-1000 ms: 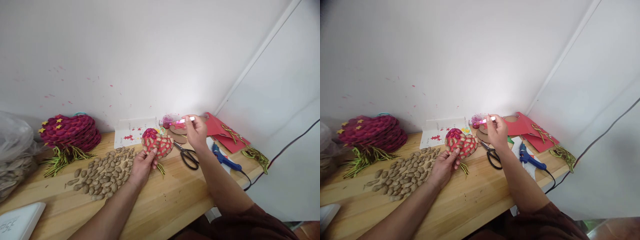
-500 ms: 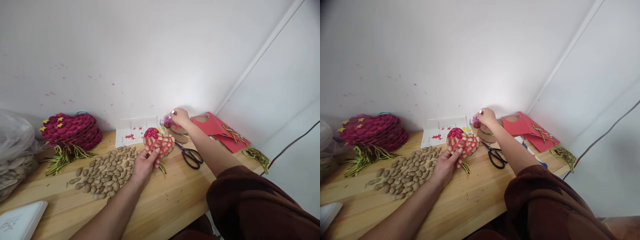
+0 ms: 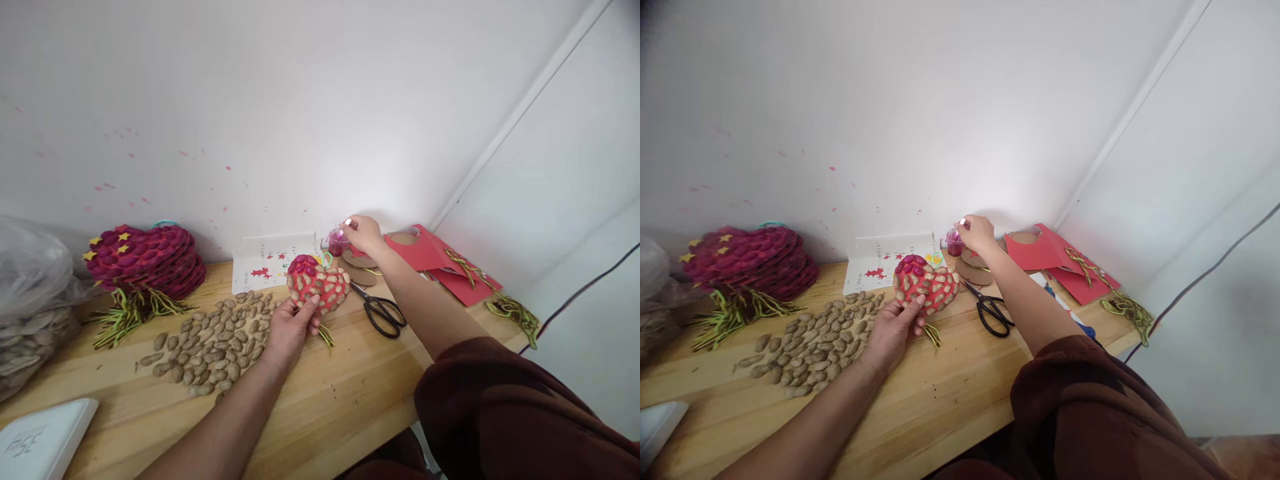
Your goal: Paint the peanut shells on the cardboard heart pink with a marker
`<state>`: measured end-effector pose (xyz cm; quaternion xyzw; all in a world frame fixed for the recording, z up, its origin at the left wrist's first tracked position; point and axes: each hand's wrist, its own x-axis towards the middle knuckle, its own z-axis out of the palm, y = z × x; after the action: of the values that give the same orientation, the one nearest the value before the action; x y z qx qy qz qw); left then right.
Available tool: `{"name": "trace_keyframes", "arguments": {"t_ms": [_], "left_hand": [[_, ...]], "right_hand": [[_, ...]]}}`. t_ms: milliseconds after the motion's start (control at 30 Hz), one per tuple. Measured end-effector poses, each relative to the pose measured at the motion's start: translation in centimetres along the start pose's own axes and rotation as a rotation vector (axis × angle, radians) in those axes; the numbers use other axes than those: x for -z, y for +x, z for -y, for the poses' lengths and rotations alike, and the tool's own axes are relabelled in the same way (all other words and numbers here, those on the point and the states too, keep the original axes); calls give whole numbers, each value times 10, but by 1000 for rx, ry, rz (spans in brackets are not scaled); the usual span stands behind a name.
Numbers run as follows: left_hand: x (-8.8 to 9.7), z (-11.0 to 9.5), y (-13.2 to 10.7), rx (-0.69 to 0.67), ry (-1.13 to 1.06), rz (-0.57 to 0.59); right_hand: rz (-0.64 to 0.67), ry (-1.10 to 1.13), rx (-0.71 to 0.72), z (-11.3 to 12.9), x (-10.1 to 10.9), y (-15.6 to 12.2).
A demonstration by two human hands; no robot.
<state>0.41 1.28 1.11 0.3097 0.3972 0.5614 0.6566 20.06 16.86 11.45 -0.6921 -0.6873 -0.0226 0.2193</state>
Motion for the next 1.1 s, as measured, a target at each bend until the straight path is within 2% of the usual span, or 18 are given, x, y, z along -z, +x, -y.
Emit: {"name": "trace_keyframes", "arguments": {"t_ms": [533,700,833,933,1000,1067,1100], "left_hand": [[-1,1,1,-17,17,8],[-1,1,0,-17,5,16],[0,1,1,-16,1,27],[0,0,1,-15,-9,31],[-1,-1,0,-15,-17,28],[-1,-2,-1,-11,-18,27],[-1,-2,-1,-8,-17,30]], "right_hand": [[8,-120,40,3,-2,-2],[-18,-80,45,2,-3,-2],[-93,9,22,-1,3,-9],[-232,180,-4,-2,14,-25],[-389,560,-5,0,22,-45],[-413,872,35,7,30,-71],[-404,949,49,12,33,-86]]}}
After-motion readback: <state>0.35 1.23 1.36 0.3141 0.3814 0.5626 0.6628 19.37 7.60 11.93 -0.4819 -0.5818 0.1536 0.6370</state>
